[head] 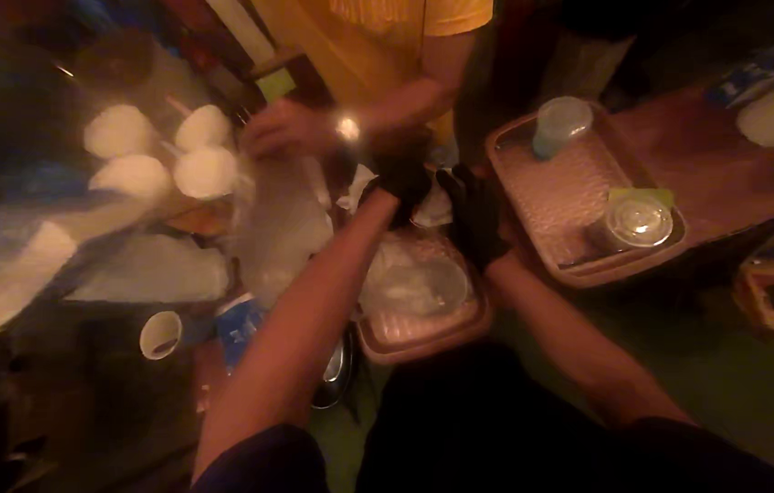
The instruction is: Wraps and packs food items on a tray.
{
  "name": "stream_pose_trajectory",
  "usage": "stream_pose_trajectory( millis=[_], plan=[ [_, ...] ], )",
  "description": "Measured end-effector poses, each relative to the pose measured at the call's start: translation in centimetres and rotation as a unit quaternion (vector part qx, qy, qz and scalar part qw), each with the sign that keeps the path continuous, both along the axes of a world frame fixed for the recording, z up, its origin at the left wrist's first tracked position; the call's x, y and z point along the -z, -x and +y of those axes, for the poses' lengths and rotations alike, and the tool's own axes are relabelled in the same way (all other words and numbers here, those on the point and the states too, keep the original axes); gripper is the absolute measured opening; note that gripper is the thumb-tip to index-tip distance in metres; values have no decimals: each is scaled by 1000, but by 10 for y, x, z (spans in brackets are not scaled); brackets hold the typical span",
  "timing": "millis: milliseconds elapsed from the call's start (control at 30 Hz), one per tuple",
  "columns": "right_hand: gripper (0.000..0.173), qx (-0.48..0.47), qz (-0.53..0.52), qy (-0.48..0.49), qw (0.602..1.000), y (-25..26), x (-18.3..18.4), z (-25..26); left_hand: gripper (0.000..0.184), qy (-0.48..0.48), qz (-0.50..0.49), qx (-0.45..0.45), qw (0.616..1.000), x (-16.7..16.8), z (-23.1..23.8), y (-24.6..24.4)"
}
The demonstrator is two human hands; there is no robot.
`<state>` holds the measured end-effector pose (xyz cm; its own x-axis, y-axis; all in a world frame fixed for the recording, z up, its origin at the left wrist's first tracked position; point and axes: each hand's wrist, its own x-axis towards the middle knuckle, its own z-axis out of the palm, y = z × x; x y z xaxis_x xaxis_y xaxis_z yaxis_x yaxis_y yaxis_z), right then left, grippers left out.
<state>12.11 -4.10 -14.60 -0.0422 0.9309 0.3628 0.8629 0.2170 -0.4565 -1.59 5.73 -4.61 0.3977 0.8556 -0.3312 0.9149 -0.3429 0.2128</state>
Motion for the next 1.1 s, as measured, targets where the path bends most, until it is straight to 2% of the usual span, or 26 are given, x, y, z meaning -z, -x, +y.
stream_pose_trajectory(
  millis=[100, 233, 300, 367, 433, 467, 500, 533, 567, 600, 633, 667, 700, 767, 900, 1033, 1100],
  plan=[
    [75, 1, 31, 6, 999, 7, -12, 0, 43, 22, -24, 10, 999, 3, 4, 5],
    [83, -48, 35, -24, 998, 2, 19, 0, 29, 23, 19, 108, 994, 4, 1, 8],
    [85, -81, 39, -1, 996, -2, 18, -4, 27, 46, 65, 144, 986, -3, -3, 5],
    [88, -103, 45, 57, 992, -7, 5, -13, 29, 91, 70, 105, 988, -9, -6, 2],
    [87, -132, 65, 52, 988, -15, 2, -18, 34, 130, 10, 37, 991, -6, -3, 10],
    [89, -141, 84, 50, 985, -19, 2, -19, 35, 117, -37, 56, 991, 11, 4, 27],
    [89, -145, 107, 54, 982, -22, 3, -19, 35, 45, -118, 123, 984, 51, 17, 55],
    [87, -138, 126, 59, 981, -24, 3, -19, 34, -67, -250, 213, 942, 106, 37, 83],
    [84, -122, 137, 64, 981, -24, 2, -19, 34, -113, -354, 254, 893, 137, 48, 91],
    [82, -107, 145, 74, 981, -24, 0, -19, 30, 14, -284, 172, 943, 99, 31, 79],
    [82, -96, 150, 86, 980, -24, -2, -18, 31, 155, -185, 45, 969, 40, 12, 50],
    [84, -91, 153, 95, 979, -24, -2, -18, 34, 227, -131, -49, 964, 2, -2, 24],
    [85, -91, 155, 106, 978, -23, -2, -17, 39, 252, -106, -92, 958, -16, -10, 11],
    [86, -89, 156, 119, 977, -22, -3, -17, 48, 255, -99, -86, 958, -21, -15, 8],
    [86, -86, 188, 136, 969, -23, 1, -17, 52, 224, -71, -63, 970, -17, -14, 11],
    [89, -67, 247, 155, 954, -21, -7, -19, 54, 160, -87, -70, 981, -31, -13, 27],
    [89, -52, 252, 182, 949, -20, -12, -21, 50, 107, -154, -51, 981, -28, -7, 52]
  ],
)
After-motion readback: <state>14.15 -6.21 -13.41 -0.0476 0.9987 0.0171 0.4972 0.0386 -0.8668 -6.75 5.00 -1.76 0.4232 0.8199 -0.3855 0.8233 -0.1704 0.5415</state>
